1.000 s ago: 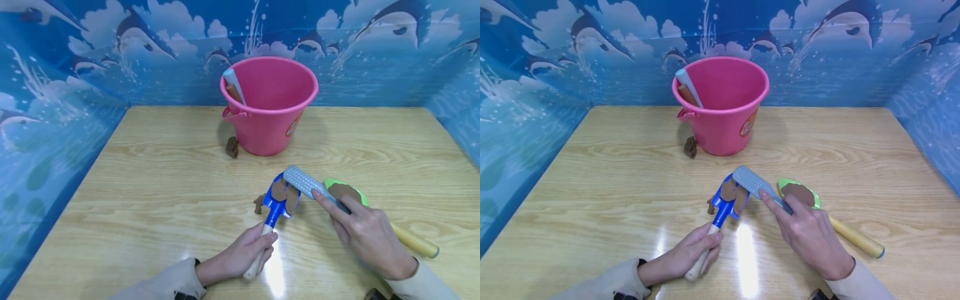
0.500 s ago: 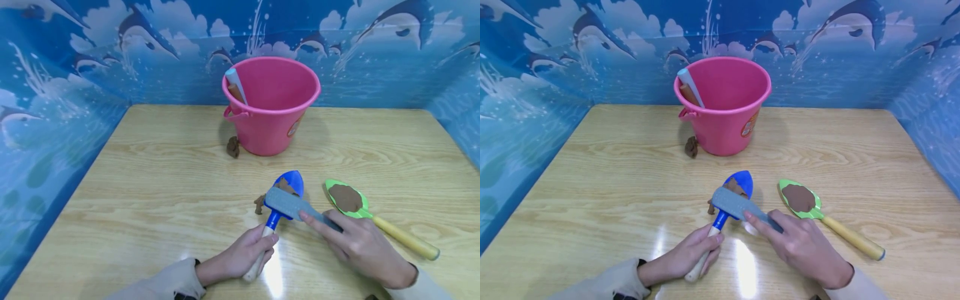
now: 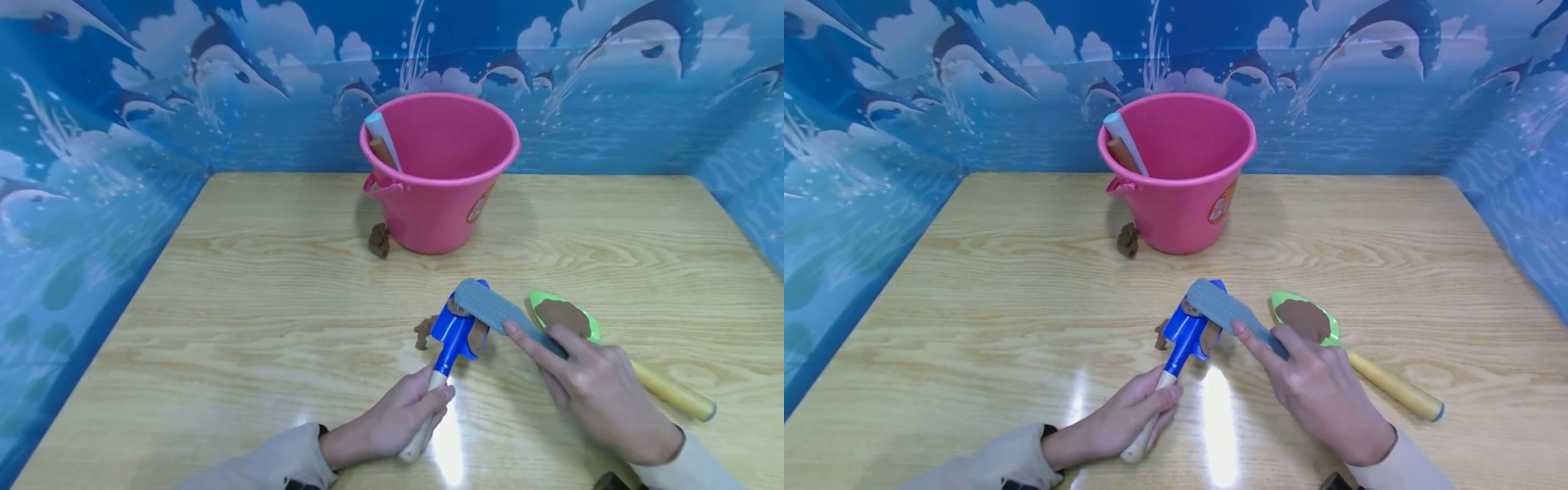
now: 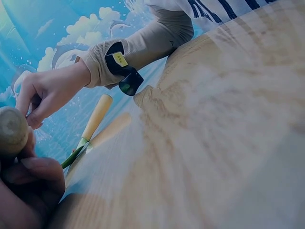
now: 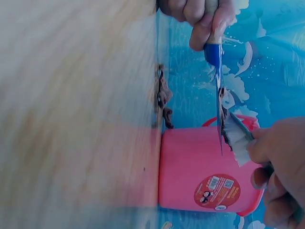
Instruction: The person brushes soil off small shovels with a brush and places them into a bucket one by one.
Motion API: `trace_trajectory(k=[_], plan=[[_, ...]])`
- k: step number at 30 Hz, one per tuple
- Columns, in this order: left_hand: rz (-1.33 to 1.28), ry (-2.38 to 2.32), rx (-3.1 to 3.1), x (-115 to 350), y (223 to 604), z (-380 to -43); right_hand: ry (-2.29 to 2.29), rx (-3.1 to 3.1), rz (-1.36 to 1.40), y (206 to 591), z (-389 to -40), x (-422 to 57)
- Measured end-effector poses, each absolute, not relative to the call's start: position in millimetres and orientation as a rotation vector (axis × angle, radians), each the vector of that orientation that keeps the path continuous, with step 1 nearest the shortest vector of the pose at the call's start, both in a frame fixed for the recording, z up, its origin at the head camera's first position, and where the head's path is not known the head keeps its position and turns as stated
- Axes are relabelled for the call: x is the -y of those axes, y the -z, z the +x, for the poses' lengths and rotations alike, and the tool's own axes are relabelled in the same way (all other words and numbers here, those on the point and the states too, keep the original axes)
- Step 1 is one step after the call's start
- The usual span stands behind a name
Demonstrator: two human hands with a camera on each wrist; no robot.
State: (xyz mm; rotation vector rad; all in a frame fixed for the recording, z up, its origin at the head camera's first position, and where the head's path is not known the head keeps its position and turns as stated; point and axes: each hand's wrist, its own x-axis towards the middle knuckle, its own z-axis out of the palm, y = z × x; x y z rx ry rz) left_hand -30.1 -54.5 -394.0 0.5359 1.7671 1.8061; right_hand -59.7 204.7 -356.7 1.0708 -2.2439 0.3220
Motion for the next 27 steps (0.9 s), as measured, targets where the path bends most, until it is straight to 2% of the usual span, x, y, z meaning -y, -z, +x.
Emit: trace_trajectory(k=[9,22,27], plan=[[0.542,-1.819,-1.738,55.6,393.0,-28.7,-0.367,2.252,1.013,353.9,-65.8,-211.5],[0.318,-1.978,-1.524,55.5,391.7,-34.7,-0.633,2.237,1.328,343.0,-60.8,-219.4],[0.304,-2.002,-1.455,56.5,392.7,-35.9,-0.551,2.268,1.355,350.4,-57.5,-213.3]])
